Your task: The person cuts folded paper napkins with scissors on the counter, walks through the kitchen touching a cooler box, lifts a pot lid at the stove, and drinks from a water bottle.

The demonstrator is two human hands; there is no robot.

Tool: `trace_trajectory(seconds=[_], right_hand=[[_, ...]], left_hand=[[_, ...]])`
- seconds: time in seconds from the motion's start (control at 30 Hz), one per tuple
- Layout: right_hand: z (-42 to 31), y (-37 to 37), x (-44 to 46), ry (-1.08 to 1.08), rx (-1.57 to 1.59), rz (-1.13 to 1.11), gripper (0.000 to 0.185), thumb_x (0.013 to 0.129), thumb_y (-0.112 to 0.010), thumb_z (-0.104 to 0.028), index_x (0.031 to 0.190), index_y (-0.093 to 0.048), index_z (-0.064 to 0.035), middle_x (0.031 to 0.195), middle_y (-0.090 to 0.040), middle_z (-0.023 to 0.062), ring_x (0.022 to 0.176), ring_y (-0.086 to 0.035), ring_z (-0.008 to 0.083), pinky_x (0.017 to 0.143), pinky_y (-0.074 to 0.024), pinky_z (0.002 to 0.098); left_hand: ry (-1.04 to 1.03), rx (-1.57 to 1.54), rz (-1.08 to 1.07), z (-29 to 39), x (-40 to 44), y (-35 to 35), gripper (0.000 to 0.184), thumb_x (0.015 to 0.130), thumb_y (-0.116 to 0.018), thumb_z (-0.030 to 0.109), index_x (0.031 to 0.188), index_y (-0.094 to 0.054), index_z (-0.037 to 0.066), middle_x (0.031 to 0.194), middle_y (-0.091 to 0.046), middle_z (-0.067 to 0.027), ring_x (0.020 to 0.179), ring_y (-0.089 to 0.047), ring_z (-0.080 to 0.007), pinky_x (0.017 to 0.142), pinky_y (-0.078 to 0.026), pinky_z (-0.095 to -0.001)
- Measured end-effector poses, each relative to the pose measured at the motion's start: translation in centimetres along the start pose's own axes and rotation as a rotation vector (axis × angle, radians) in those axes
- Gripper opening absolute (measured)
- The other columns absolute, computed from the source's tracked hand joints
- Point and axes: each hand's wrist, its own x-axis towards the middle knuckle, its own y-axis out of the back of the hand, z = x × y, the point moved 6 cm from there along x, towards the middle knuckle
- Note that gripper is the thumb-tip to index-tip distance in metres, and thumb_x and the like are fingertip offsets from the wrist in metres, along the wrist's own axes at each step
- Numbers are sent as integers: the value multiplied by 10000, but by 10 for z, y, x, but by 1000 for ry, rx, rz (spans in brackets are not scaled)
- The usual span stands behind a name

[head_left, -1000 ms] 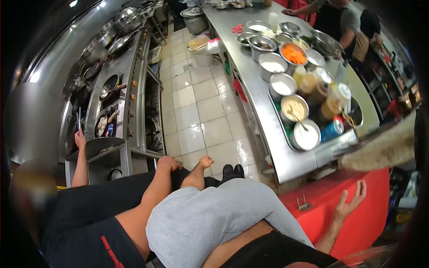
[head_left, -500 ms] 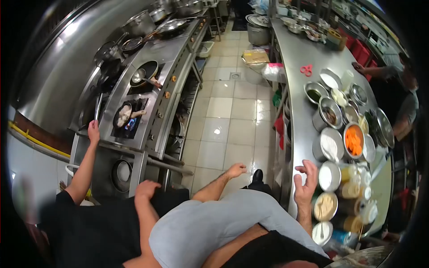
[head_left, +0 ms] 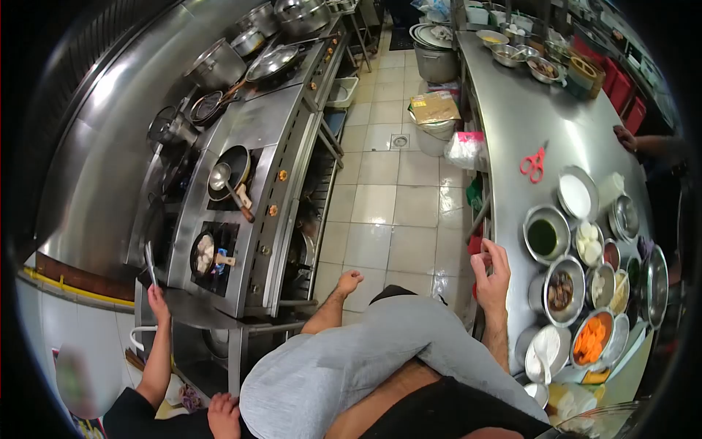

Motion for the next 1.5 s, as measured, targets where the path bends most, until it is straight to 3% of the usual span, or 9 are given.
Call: trace_trajectory(seconds=[0.23,0.27,0.37,0.57,0.73,0.97,1.2,1.43,1.5], right_hand=[[68,-123,120,-137,-40,-221,315,798,-599,-58,1094,-526,21,1023,-526,116,749,-530,184,701,-439,271],[65,-142,139,-18,-119,-254,317,798,-604,-73,1089,-523,24,1015,-521,128,728,-517,199,688,-437,274],[72,-200,192,-53,-144,-346,321,803,-605,-116,1082,-528,23,1001,-520,134,740,-532,196,706,-438,297],[98,-289,303,-43,-122,-423,326,802,-609,-137,1082,-535,13,994,-524,133,752,-539,205,717,-442,304],[140,-351,410,-7,-158,-514,321,801,-610,-150,1079,-545,-4,967,-529,126,760,-540,220,710,-443,305],[176,-449,584,77,-107,-699,304,801,-612,-153,1057,-554,-1,942,-539,123,749,-545,217,676,-449,308],[162,-610,742,227,62,-842,291,810,-605,-155,1049,-557,3,952,-549,132,756,-562,225,684,-457,311],[171,-758,798,175,24,-1027,337,800,-617,-198,1079,-547,-24,979,-541,151,827,-554,254,744,-453,348],[170,-796,825,393,-56,-1008,346,794,-621,-208,1088,-545,-42,997,-533,162,914,-544,291,789,-449,371]], left_hand=[[130,98,-34,-7,99,16,411,727,-673,294,1042,-605,37,1048,-611,-143,989,-568,-247,874,-430,-336],[161,198,-62,-2,120,24,417,723,-675,302,1043,-606,43,1046,-612,-142,994,-567,-253,874,-431,-341],[237,255,-133,23,176,63,423,718,-668,331,1038,-617,59,1048,-611,-145,1013,-560,-269,880,-430,-349],[31,170,88,113,322,158,426,724,-627,295,1062,-601,37,1056,-609,-157,1002,-570,-269,874,-438,-345],[72,-7,168,149,412,182,433,717,-630,288,1064,-596,31,1054,-607,-164,988,-576,-273,862,-444,-350],[299,-7,173,184,439,175,337,704,-635,280,946,-633,45,910,-641,-134,878,-601,-250,791,-459,-337],[339,-203,383,181,501,200,237,685,-626,285,739,-620,54,743,-614,-123,709,-581,-235,676,-453,-359],[335,-197,292,204,596,272,180,713,-602,196,823,-664,67,787,-657,-93,742,-613,-210,696,-470,-344],[361,-279,317,222,631,297,198,719,-612,203,847,-662,61,817,-657,-94,778,-612,-210,722,-469,-334]])
